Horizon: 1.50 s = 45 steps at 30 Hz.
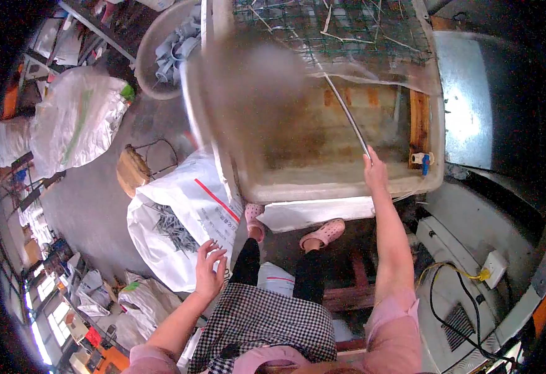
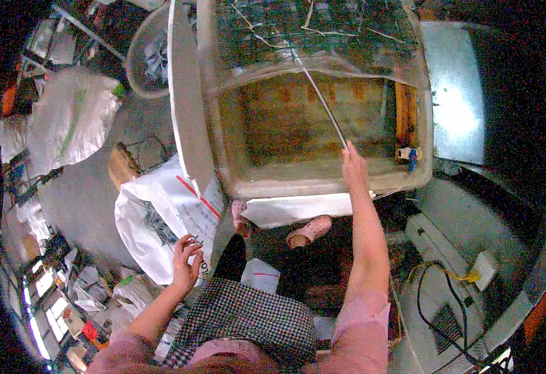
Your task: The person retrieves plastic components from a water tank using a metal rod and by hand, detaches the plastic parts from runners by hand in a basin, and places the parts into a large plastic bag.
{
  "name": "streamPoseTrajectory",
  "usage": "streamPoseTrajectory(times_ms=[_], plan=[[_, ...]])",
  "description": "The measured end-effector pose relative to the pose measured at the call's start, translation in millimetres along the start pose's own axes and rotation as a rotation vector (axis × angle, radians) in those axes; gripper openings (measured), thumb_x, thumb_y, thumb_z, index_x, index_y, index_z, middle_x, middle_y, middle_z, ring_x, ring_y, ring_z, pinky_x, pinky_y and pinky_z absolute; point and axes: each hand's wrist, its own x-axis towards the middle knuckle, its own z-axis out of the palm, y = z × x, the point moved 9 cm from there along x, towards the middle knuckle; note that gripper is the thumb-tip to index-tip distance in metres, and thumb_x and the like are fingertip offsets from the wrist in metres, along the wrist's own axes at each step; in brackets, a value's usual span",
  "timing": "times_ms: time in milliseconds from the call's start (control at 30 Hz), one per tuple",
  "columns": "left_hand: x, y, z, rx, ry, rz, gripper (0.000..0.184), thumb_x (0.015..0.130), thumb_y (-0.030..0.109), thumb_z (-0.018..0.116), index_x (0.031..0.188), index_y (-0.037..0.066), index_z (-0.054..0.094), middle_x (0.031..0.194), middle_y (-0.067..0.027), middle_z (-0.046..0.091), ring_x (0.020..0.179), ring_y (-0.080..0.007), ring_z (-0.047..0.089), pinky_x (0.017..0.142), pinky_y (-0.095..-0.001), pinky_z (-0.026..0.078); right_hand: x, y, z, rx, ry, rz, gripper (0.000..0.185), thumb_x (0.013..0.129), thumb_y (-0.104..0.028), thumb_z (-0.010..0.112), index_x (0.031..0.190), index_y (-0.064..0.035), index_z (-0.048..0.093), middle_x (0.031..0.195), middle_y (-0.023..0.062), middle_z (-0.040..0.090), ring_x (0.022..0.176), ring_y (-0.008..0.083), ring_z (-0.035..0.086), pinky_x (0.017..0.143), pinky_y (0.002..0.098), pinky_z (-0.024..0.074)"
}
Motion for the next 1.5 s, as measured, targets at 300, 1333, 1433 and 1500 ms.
streamPoseTrajectory(times_ms=[300, 1333, 1433, 1500], plan=[[5, 4, -6, -0.001, 0.006, -0.014, 0.019, 0.072, -0.002, 0.058, 0.091, 0.003, 0.059, 0.114, -0.0171, 0.043, 0.096, -0.0269, 0.053, 0.075, -0.033, 0.047, -56, 40, -6, 0.063, 0.104, -0.013, 0.04, 0.088, -0.028, 0.043, 0.125, -0.014, 0.042, 0.103, 0.0219, 0.055, 0.091, 0.0394, 0.053, 0.079, 0.0437, 0.0421], [11, 30, 13, 0.016, -0.028, 0.03, 0.019, 0.074, 0.001, 0.058, 0.093, 0.004, 0.058, 0.112, -0.0187, 0.043, 0.095, -0.0292, 0.053, 0.077, -0.0358, 0.047, -56, 9, 13, 0.248, 0.173, -0.033, 0.037, 0.086, -0.026, 0.046, 0.117, -0.0054, 0.049, 0.09, 0.0254, 0.057, 0.082, 0.0399, 0.055, 0.069, 0.0434, 0.0425], [11, 36, 13, -0.022, -0.029, 0.03, 0.019, 0.074, 0.0, 0.057, 0.093, 0.003, 0.058, 0.113, -0.0187, 0.043, 0.095, -0.0285, 0.053, 0.077, -0.0357, 0.047, -98, 24, -8, 0.242, 0.162, 0.075, 0.035, 0.087, -0.023, 0.046, 0.116, -0.0042, 0.049, 0.095, 0.025, 0.056, 0.088, 0.0376, 0.054, 0.076, 0.0394, 0.0422], [7, 31, 22, -0.048, -0.049, 0.033, 0.019, 0.074, 0.0, 0.057, 0.092, 0.003, 0.058, 0.113, -0.0187, 0.043, 0.095, -0.0281, 0.053, 0.077, -0.0352, 0.047, -100, 38, -12, 0.265, 0.109, 0.194, 0.034, 0.087, -0.021, 0.046, 0.115, -0.0024, 0.049, 0.101, 0.0246, 0.055, 0.096, 0.0364, 0.053, 0.081, 0.0361, 0.042]])
